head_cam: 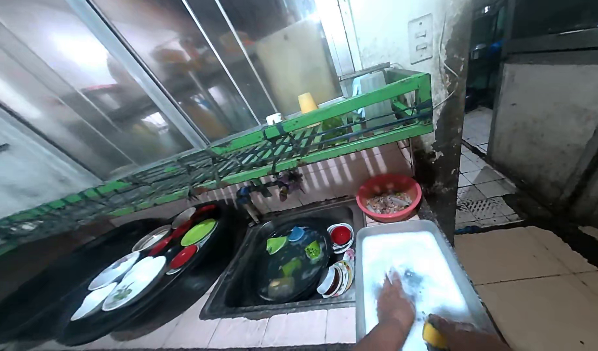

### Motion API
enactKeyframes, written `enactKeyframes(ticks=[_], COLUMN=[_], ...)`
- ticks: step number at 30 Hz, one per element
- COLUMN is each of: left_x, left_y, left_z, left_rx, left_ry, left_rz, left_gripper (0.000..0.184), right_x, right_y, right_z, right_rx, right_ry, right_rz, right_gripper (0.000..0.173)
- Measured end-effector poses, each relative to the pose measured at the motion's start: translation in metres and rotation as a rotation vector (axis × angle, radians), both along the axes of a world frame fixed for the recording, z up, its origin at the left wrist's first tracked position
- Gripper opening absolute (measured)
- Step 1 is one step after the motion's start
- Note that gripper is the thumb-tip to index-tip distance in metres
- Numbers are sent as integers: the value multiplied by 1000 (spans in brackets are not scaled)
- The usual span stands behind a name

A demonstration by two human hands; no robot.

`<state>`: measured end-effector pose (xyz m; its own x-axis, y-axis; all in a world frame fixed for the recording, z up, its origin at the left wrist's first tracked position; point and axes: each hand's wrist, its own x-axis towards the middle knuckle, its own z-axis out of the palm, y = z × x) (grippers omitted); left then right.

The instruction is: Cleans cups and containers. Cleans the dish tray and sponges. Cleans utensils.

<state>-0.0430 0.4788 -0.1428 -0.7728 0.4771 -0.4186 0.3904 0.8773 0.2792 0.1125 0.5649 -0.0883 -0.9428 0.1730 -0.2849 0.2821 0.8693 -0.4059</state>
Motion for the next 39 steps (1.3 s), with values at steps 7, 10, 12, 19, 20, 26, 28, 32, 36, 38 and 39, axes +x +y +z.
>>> enactKeyframes(ticks=[7,10,12,19,20,26,28,32,36,38,39], left_x=[-17,-11,-12,-42,-45,-20,2,-2,-17,-10,-7], left_y=[-7,-2,2,9,8,-1,2,-2,-5,0,4], left_z=[-8,-6,-3,4,1,-6,0,-6,-8,-11,-13], left_rx=[-58,57,153,370,389,-8,-117,-145,-145,-64,-24], left_ry=[107,49,40,96,84,44,18,-74,-180,-125,-87], left_rz=[-133,-224,-189,-261,-256,-14,-96,-267,-119,-10,23], left_gripper=[78,79,83,85,84,96,84,54,41,48,51], right_x=[-8,-11,-10,-12,-12,-13,-14,-14,-17,-18,-18], right_y=[-2,-3,-2,-3,-3,-4,-4,-1,4,3,3], right_z=[-27,-28,-22,-11,-10,-13,-9,-17,-26,-26,-26], right_rx=[-73,-58,-53,-83,-97,-113,-117,-123,-105,-87,-79], right_ry=[-140,-127,-82,7,4,22,-28,-92,-112,-136,-148], right_rz=[98,108,115,48,47,55,62,89,127,136,138], right_gripper=[58,46,36,30,31,39,39,40,52,58,60])
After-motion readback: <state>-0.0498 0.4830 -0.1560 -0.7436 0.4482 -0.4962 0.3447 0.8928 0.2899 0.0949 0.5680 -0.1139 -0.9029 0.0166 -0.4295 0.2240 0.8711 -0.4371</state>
